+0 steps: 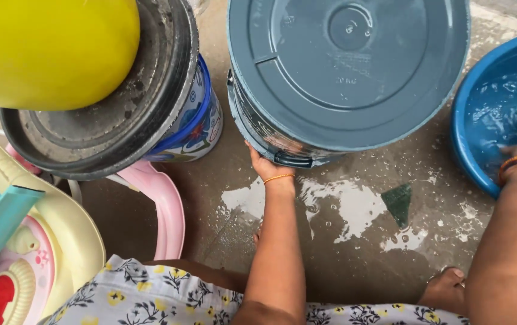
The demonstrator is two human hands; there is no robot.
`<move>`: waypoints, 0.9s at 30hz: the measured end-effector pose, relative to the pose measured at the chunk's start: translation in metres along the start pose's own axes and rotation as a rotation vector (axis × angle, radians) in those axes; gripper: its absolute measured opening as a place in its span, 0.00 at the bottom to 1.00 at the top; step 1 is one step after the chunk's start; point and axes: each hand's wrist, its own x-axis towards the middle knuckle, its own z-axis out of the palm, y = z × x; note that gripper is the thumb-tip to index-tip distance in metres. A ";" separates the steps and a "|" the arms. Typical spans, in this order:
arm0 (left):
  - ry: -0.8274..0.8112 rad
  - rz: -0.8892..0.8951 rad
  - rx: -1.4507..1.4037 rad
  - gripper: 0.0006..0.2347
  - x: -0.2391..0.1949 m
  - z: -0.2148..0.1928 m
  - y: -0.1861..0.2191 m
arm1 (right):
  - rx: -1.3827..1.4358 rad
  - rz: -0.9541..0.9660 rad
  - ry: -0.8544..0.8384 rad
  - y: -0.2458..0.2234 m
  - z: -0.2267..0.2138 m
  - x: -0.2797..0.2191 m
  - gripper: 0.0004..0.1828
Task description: The recorder is washing a bucket and its lid with water and a small plastic container.
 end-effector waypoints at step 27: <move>0.089 -0.038 -0.152 0.29 -0.022 -0.058 -0.053 | -0.924 -1.214 -0.763 0.104 0.327 -0.439 0.10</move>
